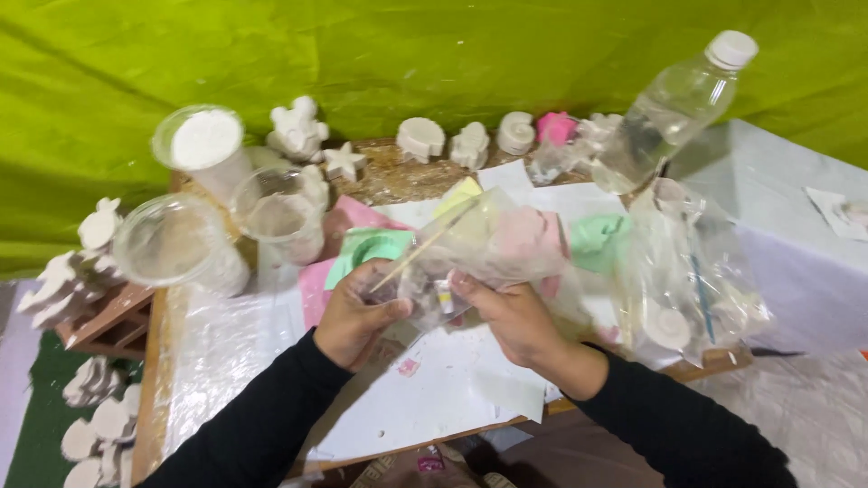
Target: Demolding plaster figures from silicone molds and mixing a new batch of plaster material.
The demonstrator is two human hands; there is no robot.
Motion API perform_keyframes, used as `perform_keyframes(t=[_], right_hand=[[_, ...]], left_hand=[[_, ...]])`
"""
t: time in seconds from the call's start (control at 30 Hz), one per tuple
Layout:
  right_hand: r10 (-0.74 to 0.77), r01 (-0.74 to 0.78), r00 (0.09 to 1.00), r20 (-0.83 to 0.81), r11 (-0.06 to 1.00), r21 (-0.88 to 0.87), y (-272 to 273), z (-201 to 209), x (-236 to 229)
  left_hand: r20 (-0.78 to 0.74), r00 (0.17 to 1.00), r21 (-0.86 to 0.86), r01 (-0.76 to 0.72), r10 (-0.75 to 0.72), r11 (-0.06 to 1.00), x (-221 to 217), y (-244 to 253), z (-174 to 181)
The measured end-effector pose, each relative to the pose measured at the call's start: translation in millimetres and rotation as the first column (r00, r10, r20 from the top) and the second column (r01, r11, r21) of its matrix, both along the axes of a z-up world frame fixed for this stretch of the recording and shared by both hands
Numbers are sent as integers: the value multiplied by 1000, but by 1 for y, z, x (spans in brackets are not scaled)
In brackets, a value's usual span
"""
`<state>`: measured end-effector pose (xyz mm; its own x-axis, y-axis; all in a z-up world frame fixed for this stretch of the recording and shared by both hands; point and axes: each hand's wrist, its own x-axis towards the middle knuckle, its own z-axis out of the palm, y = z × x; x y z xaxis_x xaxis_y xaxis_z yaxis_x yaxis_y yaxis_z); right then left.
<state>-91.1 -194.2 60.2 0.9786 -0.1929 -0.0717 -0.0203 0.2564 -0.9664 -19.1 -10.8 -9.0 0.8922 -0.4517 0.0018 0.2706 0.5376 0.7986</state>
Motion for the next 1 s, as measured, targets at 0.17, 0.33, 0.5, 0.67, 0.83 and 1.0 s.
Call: perform_keyframes(t=[0.17,0.33,0.5,0.67,0.83,1.0], right_hand=[[-99,102,994,43,993,-54,-63,-52,-14],[442,-354,893,91,812,-465,-197,-118,-98],[-579,616,772,262,583,-529,-191,57,-145],[-432,343,882,189,311,-886,-254,40,-148],[-453,186,891,-36,435,-881,-251,23,-117],[-518,119,852,-71,326,-938,-253,6,-99]], left_hand=[[69,997,57,32,-36,998,2,7,-16],[173,979,146,84,-109,986,0,18,-13],[74,991,98,101,-109,990,0,18,-10],[42,996,147,75,-82,986,1,18,-10],[72,996,191,29,-44,981,0,15,-3],[95,994,168,46,-62,985,1,17,-4]])
